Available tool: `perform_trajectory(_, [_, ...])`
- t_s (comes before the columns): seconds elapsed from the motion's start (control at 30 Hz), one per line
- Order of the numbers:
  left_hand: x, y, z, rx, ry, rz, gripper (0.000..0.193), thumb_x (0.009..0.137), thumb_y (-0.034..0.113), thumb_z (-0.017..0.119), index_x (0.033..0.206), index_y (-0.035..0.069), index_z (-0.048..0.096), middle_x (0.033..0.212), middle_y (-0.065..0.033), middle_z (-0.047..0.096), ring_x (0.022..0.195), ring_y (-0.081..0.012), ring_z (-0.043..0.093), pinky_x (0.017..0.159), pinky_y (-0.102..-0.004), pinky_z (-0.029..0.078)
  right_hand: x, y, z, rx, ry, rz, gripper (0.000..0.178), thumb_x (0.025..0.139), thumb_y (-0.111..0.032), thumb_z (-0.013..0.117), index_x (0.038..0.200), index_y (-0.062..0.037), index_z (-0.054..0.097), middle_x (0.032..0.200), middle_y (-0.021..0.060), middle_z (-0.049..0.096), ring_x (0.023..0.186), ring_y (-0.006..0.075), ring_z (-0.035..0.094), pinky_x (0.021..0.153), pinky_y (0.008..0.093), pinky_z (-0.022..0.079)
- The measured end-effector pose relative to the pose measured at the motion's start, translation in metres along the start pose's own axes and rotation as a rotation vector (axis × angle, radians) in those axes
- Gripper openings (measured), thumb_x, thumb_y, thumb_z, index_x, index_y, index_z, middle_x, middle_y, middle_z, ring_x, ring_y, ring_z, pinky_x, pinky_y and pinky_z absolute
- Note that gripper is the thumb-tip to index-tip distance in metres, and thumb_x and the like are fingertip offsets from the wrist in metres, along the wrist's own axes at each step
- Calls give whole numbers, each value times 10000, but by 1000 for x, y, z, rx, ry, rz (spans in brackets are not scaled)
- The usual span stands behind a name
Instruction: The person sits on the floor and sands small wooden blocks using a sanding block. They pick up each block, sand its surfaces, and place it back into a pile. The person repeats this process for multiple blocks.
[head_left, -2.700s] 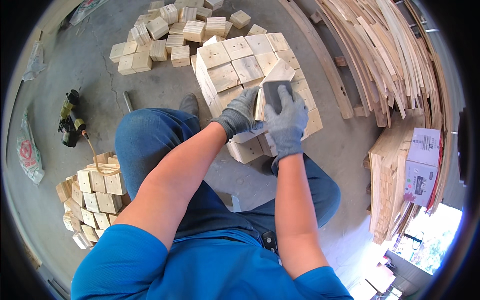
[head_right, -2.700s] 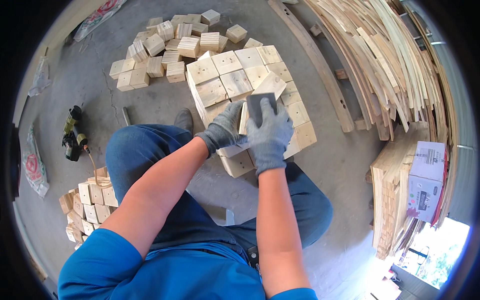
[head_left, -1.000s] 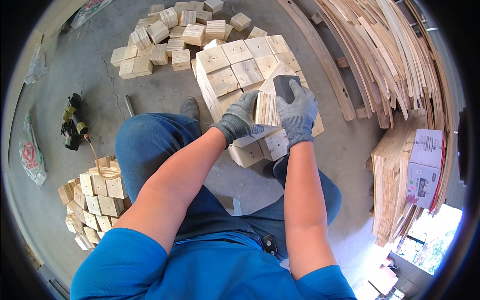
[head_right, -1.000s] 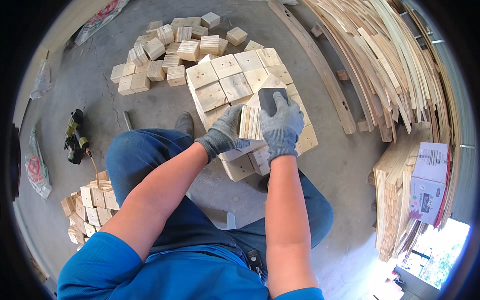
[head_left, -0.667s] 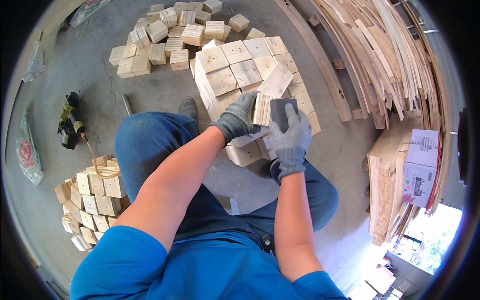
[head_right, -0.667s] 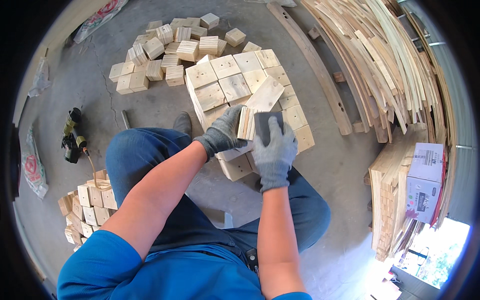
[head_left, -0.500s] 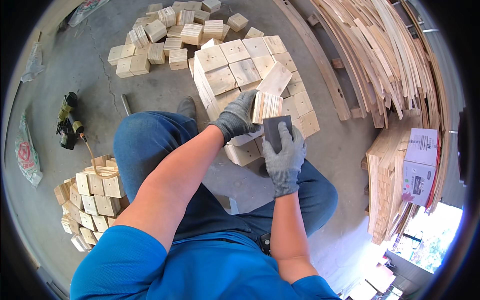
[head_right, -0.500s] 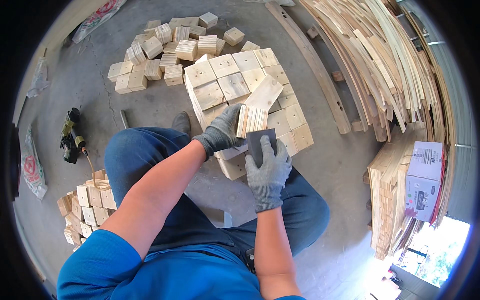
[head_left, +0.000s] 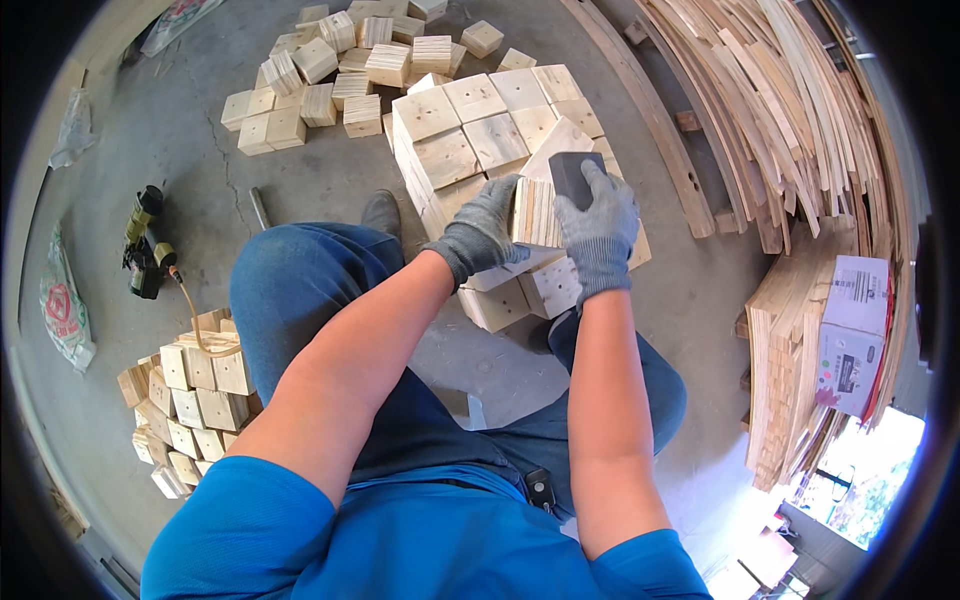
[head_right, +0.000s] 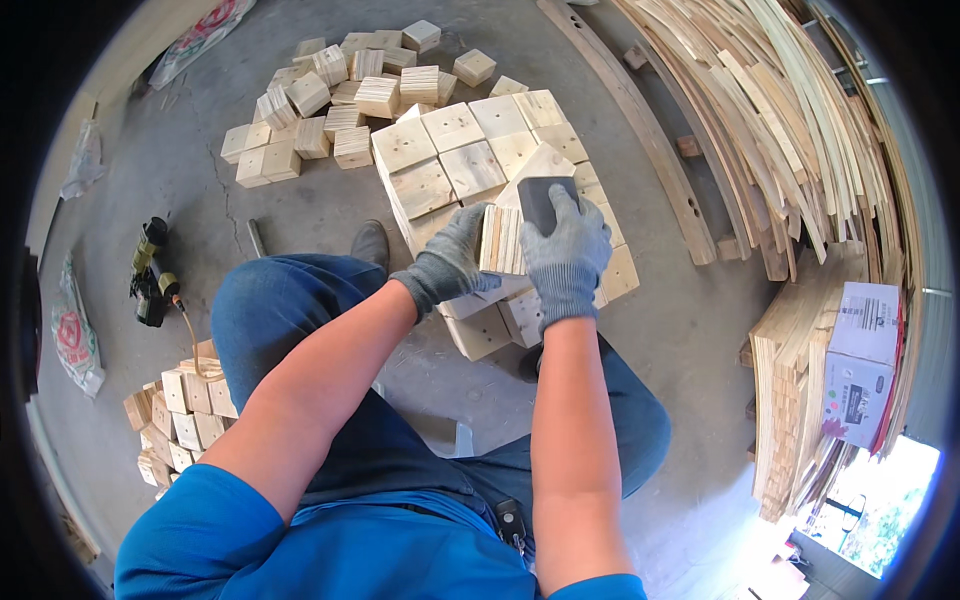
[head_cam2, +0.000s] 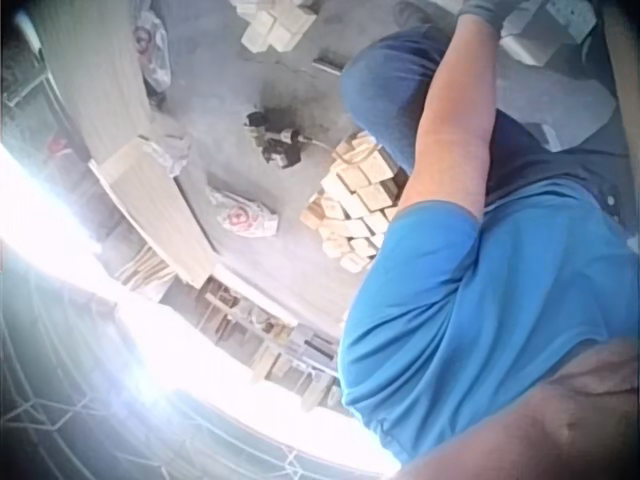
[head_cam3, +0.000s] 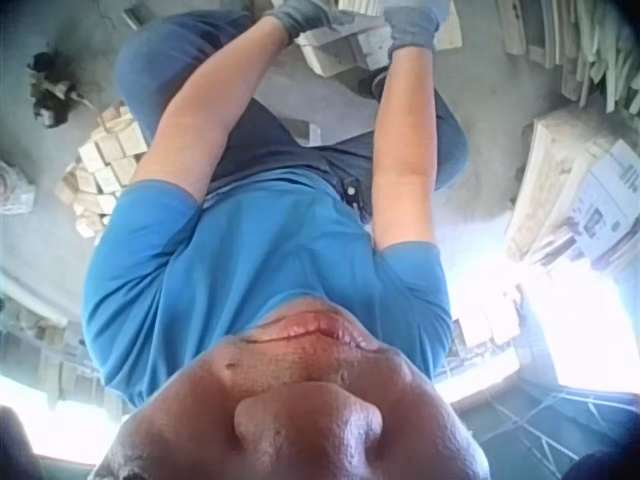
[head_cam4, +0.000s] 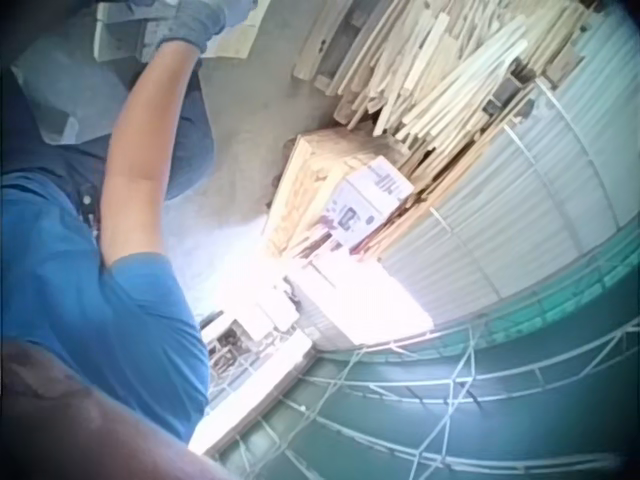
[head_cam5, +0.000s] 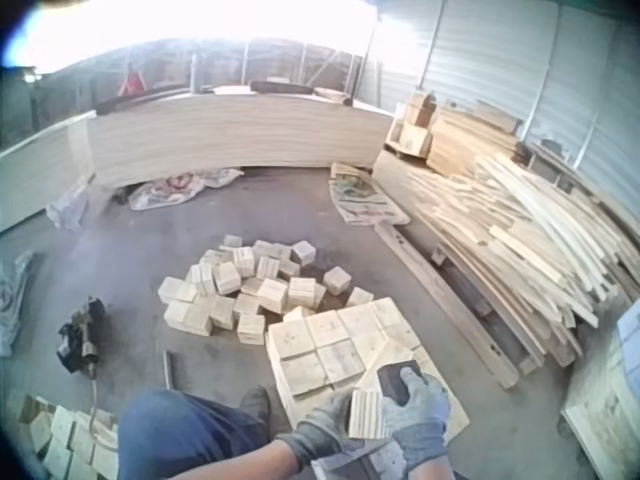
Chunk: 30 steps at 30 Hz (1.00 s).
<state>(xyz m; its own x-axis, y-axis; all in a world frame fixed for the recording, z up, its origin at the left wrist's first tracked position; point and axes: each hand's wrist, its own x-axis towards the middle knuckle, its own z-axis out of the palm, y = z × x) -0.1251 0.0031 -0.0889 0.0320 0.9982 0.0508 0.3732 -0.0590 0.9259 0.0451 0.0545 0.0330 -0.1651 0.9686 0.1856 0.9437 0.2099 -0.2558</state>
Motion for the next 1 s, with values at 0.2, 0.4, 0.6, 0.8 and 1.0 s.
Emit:
perform_trajectory(0.2, [-1, -7, 4, -88, -12, -12, 1114, 626, 199, 1011, 1563, 78, 420, 1442, -174, 565, 1361, -325, 565, 1193, -364, 444, -4, -6, -8, 44, -7, 28, 676, 818, -288, 893, 1439, -116, 690, 1439, 243, 624, 1323, 428, 601, 1153, 499, 479])
perform_trajectory(0.4, [-5, 14, -7, -31, -10, -3, 1097, 635, 210, 1007, 1561, 87, 431, 1447, -177, 569, 1363, -344, 573, 1197, -384, 452, -73, -13, -19, 65, 24, -74, 688, 817, -281, 876, 1456, -122, 676, 1445, 264, 592, 1314, 462, 574, 1129, 554, 461])
perform_trajectory(0.6, [-4, 11, -6, -30, 32, 51, 1056, 609, 237, 963, 1535, 112, 471, 1453, -219, 573, 1373, -417, 570, 1181, -434, 484, -125, -10, -31, 91, -54, -98, 749, 779, -290, 904, 1471, -134, 664, 1474, 261, 558, 1320, 466, 551, 1115, 580, 455])
perform_trajectory(0.8, [-2, 31, -13, 90, -30, -27, 1086, 616, 242, 983, 1549, 95, 447, 1483, -218, 561, 1398, -415, 558, 1202, -427, 474, -143, 16, -31, 216, -2, 3, 753, 743, -256, 939, 1438, -113, 687, 1451, 270, 595, 1332, 464, 561, 1160, 562, 442])
perform_trajectory(1.0, [1, 23, -9, 72, 38, 168, 1111, 649, 262, 989, 1577, 85, 404, 1543, -233, 521, 1444, -424, 521, 1228, -440, 454, -141, 28, -32, 263, 36, 55, 742, 750, -268, 941, 1430, -106, 693, 1443, 276, 608, 1329, 464, 567, 1167, 553, 440])
